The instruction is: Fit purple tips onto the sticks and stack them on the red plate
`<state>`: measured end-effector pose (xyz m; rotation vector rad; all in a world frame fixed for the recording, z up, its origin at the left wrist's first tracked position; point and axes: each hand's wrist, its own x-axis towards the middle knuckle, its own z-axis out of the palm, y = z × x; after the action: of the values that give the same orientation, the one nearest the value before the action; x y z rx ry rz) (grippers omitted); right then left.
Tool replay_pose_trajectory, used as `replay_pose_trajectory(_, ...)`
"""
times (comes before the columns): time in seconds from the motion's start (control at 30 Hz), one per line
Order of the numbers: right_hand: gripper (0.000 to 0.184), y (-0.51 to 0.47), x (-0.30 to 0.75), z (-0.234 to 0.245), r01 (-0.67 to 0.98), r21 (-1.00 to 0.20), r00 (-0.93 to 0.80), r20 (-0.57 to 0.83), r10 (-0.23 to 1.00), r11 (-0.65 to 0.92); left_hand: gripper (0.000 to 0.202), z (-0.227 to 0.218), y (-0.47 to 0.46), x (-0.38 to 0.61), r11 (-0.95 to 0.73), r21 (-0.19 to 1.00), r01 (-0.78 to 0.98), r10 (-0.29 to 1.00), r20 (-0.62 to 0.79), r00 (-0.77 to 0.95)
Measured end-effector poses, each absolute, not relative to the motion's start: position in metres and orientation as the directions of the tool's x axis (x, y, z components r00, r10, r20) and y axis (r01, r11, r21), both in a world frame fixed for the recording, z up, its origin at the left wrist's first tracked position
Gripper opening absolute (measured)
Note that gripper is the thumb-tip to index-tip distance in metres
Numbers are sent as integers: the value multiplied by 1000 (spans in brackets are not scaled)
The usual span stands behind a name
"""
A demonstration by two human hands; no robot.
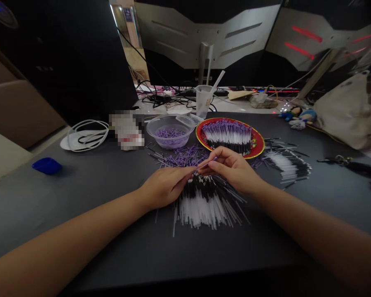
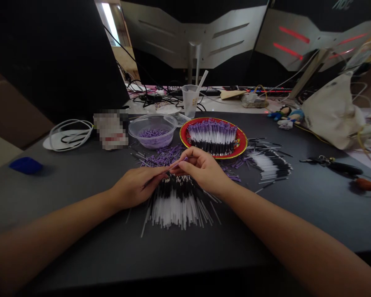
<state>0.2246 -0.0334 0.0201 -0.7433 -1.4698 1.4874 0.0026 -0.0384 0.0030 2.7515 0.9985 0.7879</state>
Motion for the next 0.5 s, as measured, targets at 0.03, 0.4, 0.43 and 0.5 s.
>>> replay_pose_trajectory(0.03, 17, -33, 225, 20, -175, -979, -425, 173, 888, 107, 34, 3, -39, 3, -775, 278, 567, 629, 423, 652)
replay_pose_trajectory(0.4, 3, -45, 220, 19, 73, -945, -461, 252, 851, 319, 23, 6, -43, 4, -770, 158, 618, 604, 494, 626)
replay_pose_trajectory(0.43, 4, -45, 221, 19, 145, -918, -463, 266, 845, 368, 23, 6, -43, 4, -767, 152, 623, 606, 491, 626)
replay_pose_trajectory(0.5, 8, -45, 223, 19, 265, -849, -470, 300, 830, 457, 24, 7, -43, 4, -759, 136, 637, 614, 477, 629)
